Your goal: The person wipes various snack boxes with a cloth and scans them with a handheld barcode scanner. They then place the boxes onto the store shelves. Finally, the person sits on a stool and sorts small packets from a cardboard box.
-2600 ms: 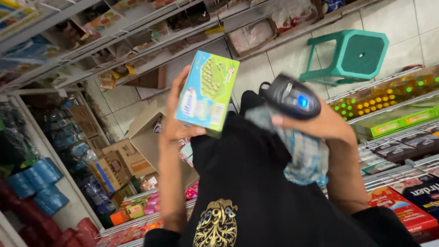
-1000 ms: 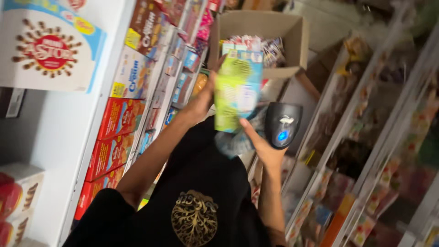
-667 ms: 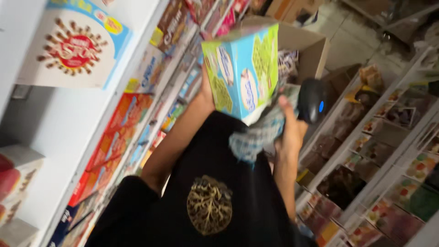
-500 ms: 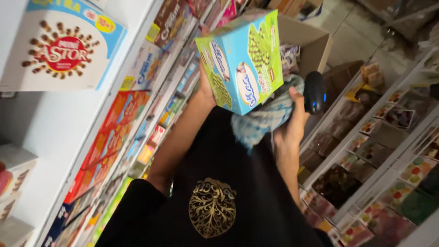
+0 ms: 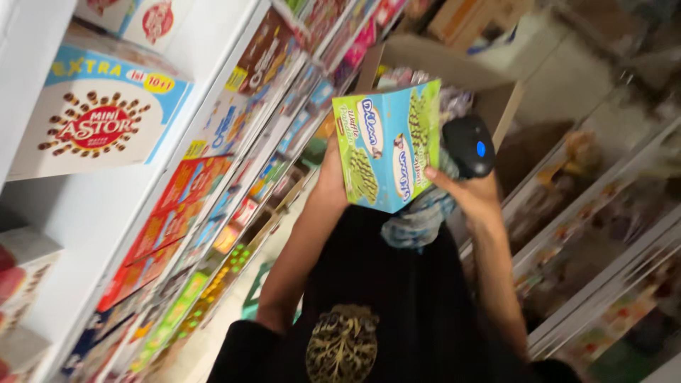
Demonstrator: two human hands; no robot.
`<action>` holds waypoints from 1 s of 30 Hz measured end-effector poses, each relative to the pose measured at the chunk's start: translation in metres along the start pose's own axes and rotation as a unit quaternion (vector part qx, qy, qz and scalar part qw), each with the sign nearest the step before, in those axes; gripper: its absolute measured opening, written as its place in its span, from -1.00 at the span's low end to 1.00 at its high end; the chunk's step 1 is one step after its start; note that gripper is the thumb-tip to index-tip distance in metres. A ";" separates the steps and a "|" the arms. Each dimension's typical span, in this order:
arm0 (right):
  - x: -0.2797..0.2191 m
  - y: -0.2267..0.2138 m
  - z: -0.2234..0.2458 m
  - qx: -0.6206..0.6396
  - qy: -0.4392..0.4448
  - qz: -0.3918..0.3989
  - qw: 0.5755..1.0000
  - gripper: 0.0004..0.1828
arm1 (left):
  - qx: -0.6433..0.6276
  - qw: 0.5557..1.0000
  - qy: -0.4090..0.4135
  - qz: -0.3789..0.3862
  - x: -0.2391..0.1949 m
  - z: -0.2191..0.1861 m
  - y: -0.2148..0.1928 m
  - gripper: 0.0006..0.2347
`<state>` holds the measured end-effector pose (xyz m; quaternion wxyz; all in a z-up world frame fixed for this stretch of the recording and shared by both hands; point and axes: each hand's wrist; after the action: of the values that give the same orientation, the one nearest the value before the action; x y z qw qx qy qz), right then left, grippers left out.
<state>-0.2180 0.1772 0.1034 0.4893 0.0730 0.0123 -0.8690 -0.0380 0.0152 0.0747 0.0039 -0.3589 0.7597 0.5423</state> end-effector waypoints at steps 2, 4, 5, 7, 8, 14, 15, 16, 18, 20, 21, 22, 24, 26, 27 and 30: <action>0.007 -0.012 0.000 -0.021 -0.011 -0.021 0.999 -0.19 | -0.054 0.998 0.005 -0.007 0.001 0.007 0.033 -0.53; 0.013 -0.031 -0.003 0.036 -0.006 -0.037 0.999 -0.13 | -0.100 0.994 0.044 -0.003 0.003 0.014 0.065 -0.51; 0.021 -0.038 -0.006 0.064 -0.010 -0.046 0.997 -0.10 | -0.120 0.991 0.064 0.006 0.007 0.013 0.083 -0.49; 0.032 -0.050 -0.010 0.105 0.023 -0.083 0.991 -0.07 | -0.056 0.994 0.091 0.014 0.002 0.010 0.122 -0.50; 0.036 -0.056 -0.011 0.127 0.038 -0.099 0.986 -0.05 | -0.022 0.994 0.108 0.018 -0.003 0.006 0.144 -0.49; 0.072 -0.062 -0.011 0.189 -0.111 -0.037 0.975 -0.25 | 0.706 0.609 0.359 -0.048 -0.041 -0.008 0.244 -0.13; 0.084 -0.063 -0.009 0.205 -0.074 -0.045 0.975 -0.31 | 0.725 0.571 0.379 -0.064 -0.040 -0.006 0.253 -0.13; 0.100 -0.060 -0.005 0.219 -0.037 -0.052 0.974 -0.36 | 0.743 0.532 0.398 -0.081 -0.038 -0.005 0.261 -0.13; 0.118 -0.056 0.012 0.257 -0.020 -0.032 0.966 -0.39 | 0.768 0.472 0.422 -0.101 -0.037 -0.011 0.271 -0.11; 0.141 -0.045 0.045 0.305 -0.062 0.016 0.950 -0.35 | 0.785 0.432 0.433 -0.100 -0.033 -0.037 0.281 -0.09; 0.151 -0.041 0.065 0.329 -0.059 0.037 0.942 -0.38 | 0.796 0.379 0.460 -0.100 -0.028 -0.047 0.289 -0.10; 0.162 -0.036 0.086 0.352 -0.056 0.058 0.933 -0.40 | 0.805 0.326 0.486 -0.101 -0.021 -0.059 0.297 -0.10; 0.176 -0.032 0.122 0.463 -0.062 0.194 0.863 -0.42 | 0.811 0.253 0.518 -0.100 -0.009 -0.077 0.307 -0.08; 0.191 -0.020 0.146 0.462 -0.050 0.157 0.871 -0.38 | 0.824 0.206 0.516 -0.112 0.013 -0.090 0.316 -0.08; 0.201 -0.017 0.157 0.466 -0.074 0.156 0.868 -0.37 | 0.836 0.180 0.502 -0.127 0.028 -0.097 0.320 -0.09; 0.246 0.008 0.184 0.475 -0.120 0.172 0.855 -0.31 | 0.842 0.039 0.508 -0.177 0.072 -0.115 0.323 -0.16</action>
<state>-0.3573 -0.0527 0.2513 0.5348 0.1928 -0.4731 -0.6731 -0.2248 -0.0684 0.3590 0.0119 -0.4207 0.4251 -0.8014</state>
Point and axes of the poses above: each hand's wrist, its own x-axis towards the middle knuckle, its own y-axis out of the palm, z = x × y, and after that the axes turned 6 degrees about -y, right-handed
